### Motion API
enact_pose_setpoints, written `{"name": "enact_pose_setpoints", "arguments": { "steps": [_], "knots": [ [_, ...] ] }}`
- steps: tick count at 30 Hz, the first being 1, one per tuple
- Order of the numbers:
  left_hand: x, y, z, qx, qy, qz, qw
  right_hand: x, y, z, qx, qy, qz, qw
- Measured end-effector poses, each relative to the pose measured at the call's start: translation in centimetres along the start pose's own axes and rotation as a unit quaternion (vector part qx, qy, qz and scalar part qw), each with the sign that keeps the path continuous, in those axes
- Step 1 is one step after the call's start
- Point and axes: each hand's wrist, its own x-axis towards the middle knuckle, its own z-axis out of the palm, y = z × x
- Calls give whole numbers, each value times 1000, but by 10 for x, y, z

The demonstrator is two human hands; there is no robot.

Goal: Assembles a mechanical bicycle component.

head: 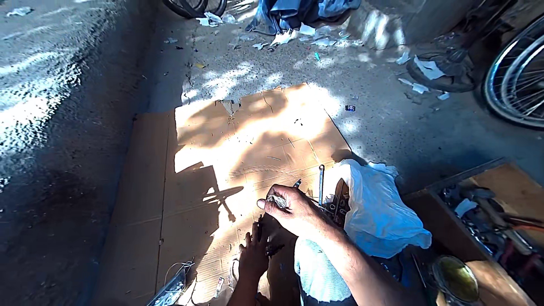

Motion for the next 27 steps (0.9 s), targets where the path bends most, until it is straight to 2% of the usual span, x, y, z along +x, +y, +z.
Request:
{"name": "enact_pose_setpoints", "arguments": {
  "steps": [4,6,9,11,14,16,18,20,22,24,27],
  "knots": [
    [3,1,8,42,47,70,996,2,2,-2,-9,5,-4,1000],
    [-2,-2,4,22,57,91,994,3,4,-1,-4,14,-6,1000],
    [-11,-2,-2,-105,72,70,989,0,3,-2,0,32,3,999],
    [-15,0,1,-217,73,58,972,-1,1,-4,-6,36,8,999],
    [-20,3,13,-388,79,55,916,-3,2,-2,-15,44,2,999],
    [-23,8,14,-508,81,41,857,-2,3,-1,-21,46,-1,999],
    [-24,10,6,-575,55,5,816,-4,2,-3,-23,48,11,999],
    [-24,7,-4,-577,54,-9,815,-5,-1,-6,-12,44,25,999],
    [-21,5,-9,-577,90,-22,811,-6,-1,-7,-2,39,33,999],
    [-24,4,-16,-649,97,-44,753,-6,2,-7,-1,29,39,999],
    [-30,8,-49,-779,92,-53,617,-6,-1,-6,-29,-4,73,997]
  ]
}}
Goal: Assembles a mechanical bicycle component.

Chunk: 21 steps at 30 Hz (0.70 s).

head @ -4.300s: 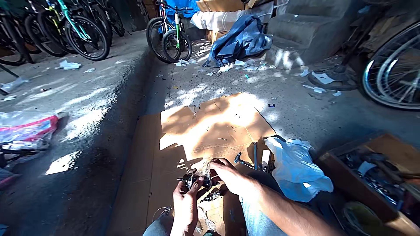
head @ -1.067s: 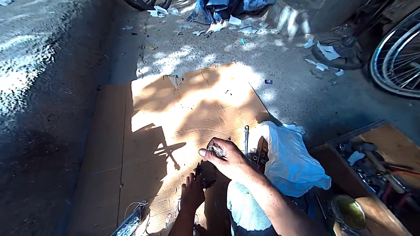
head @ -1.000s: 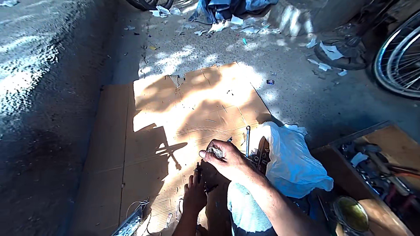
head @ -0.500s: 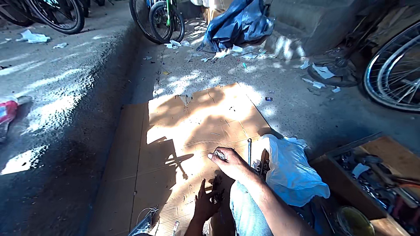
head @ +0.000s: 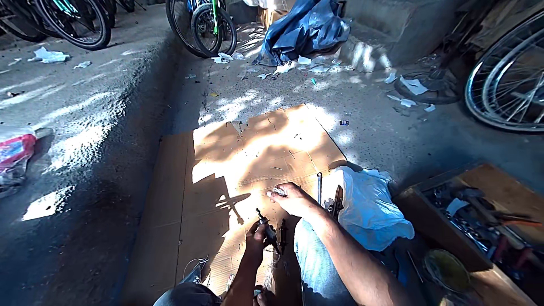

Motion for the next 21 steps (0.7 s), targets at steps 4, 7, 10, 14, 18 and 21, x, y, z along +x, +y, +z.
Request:
{"name": "enact_pose_setpoints", "arguments": {
  "steps": [4,7,10,14,18,21],
  "knots": [
    [-15,80,19,-77,-68,35,994,4,-6,4,-24,-40,-3,999],
    [-41,123,20,-76,-117,86,986,1,-4,14,-38,5,-77,996],
    [-67,144,18,-77,-116,117,983,-5,-11,20,-47,60,-109,991],
    [-84,141,12,-102,-77,143,981,-5,-13,23,-42,57,-130,989],
    [-84,130,11,-123,-71,150,978,-4,-11,22,-54,52,-160,984],
    [-83,126,12,-123,-77,147,978,-8,-16,23,-109,54,-145,982]
  ]
}}
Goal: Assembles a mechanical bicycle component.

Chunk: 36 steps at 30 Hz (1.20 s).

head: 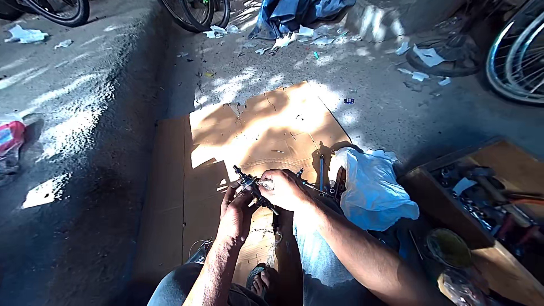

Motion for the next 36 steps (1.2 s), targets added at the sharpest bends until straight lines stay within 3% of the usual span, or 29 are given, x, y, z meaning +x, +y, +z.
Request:
{"name": "enact_pose_setpoints", "arguments": {
  "steps": [3,9,12,15,22,26,30,36],
  "knots": [
    [1,-3,2,1,-16,-1,1000,-5,-6,7,-33,15,-15,999],
    [3,-3,18,41,88,-3,995,-9,-14,27,-123,60,-21,990],
    [1,-1,16,65,60,20,996,-3,-10,25,-54,76,28,995],
    [-4,0,14,35,24,20,999,5,-6,10,36,15,97,994],
    [-6,11,11,-56,66,-39,996,-10,-14,3,270,-91,71,956],
    [-2,3,8,-2,50,-38,998,-4,-7,20,203,-115,23,972],
    [0,1,14,97,127,-81,984,1,-3,19,103,-77,-15,992],
    [-1,-8,19,59,138,-53,987,-6,-14,23,-98,12,69,993]
  ]
}}
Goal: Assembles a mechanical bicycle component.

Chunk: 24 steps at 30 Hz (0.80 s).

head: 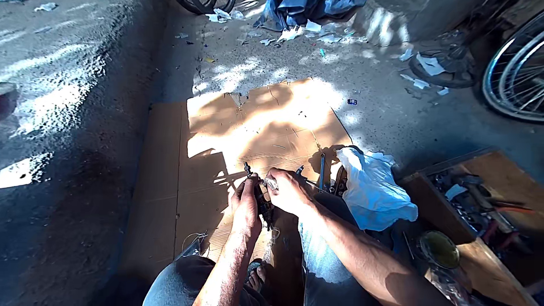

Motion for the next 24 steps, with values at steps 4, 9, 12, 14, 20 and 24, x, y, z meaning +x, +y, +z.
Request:
{"name": "enact_pose_setpoints", "arguments": {
  "steps": [4,9,12,14,20,24],
  "knots": [
    [-8,21,-13,-82,-76,6,994,10,9,-13,-70,39,92,993],
    [-2,33,-34,-233,-217,-30,948,10,20,-34,120,75,125,982],
    [3,23,-26,-196,-165,-39,966,8,21,-29,237,81,73,965],
    [12,13,-20,-121,-114,-22,986,8,19,-31,276,82,71,955],
    [80,-57,-38,275,50,-62,958,4,18,-34,343,93,79,931],
    [113,-124,-70,431,66,-111,893,6,26,-31,295,72,77,950]
  ]
}}
